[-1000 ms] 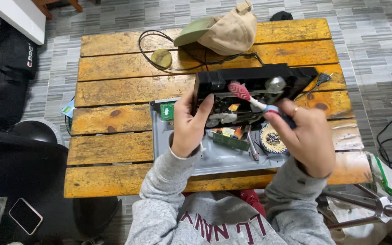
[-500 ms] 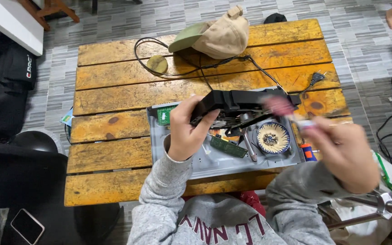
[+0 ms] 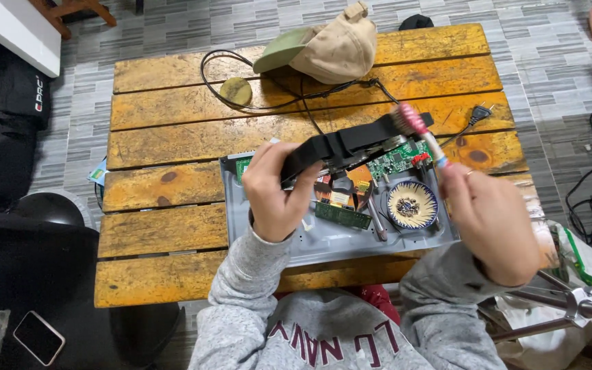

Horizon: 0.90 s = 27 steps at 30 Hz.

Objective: Cleaning and disassembling an electronic device using a toothbrush and a screwdriver

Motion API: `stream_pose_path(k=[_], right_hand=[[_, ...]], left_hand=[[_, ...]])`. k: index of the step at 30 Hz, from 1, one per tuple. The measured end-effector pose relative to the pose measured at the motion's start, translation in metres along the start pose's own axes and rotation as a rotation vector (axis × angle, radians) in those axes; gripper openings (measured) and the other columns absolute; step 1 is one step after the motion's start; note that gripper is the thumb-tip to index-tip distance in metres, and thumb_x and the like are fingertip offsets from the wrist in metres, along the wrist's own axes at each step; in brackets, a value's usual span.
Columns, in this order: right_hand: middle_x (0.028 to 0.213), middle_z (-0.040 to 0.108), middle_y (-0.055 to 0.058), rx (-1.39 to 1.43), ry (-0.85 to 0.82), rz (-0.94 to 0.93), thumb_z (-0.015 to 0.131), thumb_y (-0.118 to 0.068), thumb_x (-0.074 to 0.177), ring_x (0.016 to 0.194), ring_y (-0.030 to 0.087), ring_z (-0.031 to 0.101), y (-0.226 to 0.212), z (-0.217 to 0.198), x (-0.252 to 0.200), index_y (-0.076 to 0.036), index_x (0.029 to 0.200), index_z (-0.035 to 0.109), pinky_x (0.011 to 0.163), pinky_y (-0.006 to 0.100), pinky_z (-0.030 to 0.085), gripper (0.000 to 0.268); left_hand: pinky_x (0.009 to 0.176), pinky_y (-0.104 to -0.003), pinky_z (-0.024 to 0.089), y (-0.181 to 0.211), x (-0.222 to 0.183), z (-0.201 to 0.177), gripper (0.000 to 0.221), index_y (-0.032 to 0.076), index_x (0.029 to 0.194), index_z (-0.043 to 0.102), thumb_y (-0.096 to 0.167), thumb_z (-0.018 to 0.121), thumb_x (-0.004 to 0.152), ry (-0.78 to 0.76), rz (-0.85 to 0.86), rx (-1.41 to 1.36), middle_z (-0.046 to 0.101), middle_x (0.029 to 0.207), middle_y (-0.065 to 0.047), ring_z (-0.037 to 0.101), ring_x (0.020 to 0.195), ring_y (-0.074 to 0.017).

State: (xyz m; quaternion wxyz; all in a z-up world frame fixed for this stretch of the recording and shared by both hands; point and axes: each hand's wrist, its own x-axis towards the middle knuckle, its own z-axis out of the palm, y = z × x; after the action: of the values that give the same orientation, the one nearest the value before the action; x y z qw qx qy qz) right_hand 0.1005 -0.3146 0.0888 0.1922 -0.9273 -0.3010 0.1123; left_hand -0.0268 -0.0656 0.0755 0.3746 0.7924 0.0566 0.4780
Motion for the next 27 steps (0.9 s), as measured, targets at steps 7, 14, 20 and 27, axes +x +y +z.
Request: stream_pose_path(k=[7, 14, 20, 27], right_hand=[[0.044, 0.052, 0.001, 0.151, 0.055, -0.182, 0.024, -0.033, 0.108, 0.034, 0.013, 0.049, -0.027, 0.01, -0.009, -0.008, 0.07, 0.064, 0.031, 0.027, 0.032, 0.06], [0.057, 0.061, 0.009, 0.025, 0.038, 0.017, 0.032, -0.041, 0.109, 0.054, 0.029, 0.058, -0.003, -0.005, -0.008, -0.008, 0.071, 0.057, 0.054, 0.04, 0.039, 0.057], [0.093, 0.061, 0.006, -0.606, 0.356, -0.025, 0.038, -0.025, 0.114, 0.091, 0.024, 0.06, 0.16, 0.045, 0.023, -0.01, 0.107, 0.054, 0.083, 0.031, 0.044, 0.023], [0.079, 0.056, 0.007, 0.909, 0.328, 0.031, 0.04, -0.048, 0.104, 0.056, 0.011, 0.055, 0.039, -0.015, 0.01, -0.005, 0.106, 0.058, 0.04, 0.015, 0.019, 0.046]], left_hand=[[0.066, -0.034, 0.043, 0.005, 0.0, -0.008, 0.036, 0.002, 0.09, 0.064, 0.037, 0.059, 0.097, 0.013, -0.028, -0.009, 0.062, 0.079, -0.009, 0.056, 0.072, -0.0232], [0.066, -0.035, 0.042, 0.007, 0.003, -0.02, 0.033, 0.003, 0.09, 0.064, 0.035, 0.06, 0.097, 0.003, -0.026, -0.001, 0.062, 0.079, -0.008, 0.055, 0.07, -0.024], [0.069, -0.035, 0.046, 0.01, 0.004, -0.021, 0.032, 0.003, 0.089, 0.063, 0.034, 0.061, 0.096, -0.026, -0.014, -0.016, 0.065, 0.081, -0.01, 0.058, 0.072, -0.0251], [0.067, -0.036, 0.039, 0.005, 0.0, -0.025, 0.039, 0.003, 0.081, 0.056, 0.039, 0.055, 0.095, 0.06, -0.059, -0.088, 0.053, 0.073, -0.008, 0.05, 0.068, -0.0243]])
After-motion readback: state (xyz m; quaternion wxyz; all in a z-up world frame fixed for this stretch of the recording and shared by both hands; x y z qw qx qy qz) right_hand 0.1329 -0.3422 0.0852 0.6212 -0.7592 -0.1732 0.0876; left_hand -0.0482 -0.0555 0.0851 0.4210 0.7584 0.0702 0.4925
